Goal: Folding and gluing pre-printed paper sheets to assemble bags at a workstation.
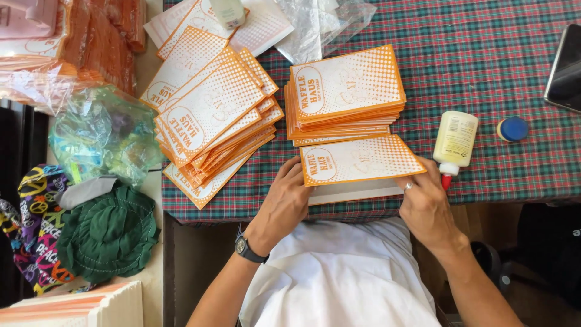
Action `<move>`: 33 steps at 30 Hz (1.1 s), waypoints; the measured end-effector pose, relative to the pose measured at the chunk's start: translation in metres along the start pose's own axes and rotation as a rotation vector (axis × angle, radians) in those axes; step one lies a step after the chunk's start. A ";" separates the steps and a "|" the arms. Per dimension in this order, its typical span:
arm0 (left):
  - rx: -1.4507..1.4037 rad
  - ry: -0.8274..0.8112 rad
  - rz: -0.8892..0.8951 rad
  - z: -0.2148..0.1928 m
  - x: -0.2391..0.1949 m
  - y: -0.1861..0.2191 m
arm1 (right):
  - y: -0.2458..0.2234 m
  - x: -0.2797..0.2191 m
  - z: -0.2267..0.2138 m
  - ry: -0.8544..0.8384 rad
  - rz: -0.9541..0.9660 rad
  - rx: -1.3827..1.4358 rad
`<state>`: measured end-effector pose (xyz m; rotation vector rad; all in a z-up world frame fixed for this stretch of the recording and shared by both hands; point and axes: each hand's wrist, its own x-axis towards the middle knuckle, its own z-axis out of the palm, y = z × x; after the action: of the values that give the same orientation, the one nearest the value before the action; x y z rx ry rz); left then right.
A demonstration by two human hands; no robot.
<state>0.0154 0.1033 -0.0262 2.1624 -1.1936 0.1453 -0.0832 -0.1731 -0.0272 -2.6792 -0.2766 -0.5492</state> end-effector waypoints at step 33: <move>-0.339 -0.256 -0.110 0.004 0.002 -0.039 | -0.075 -0.005 0.048 0.001 -0.333 0.060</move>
<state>0.0462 0.1139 -0.0481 1.9770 -1.1384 -0.3664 -0.0911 -0.0857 -0.0450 -2.5876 -0.7350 -0.6274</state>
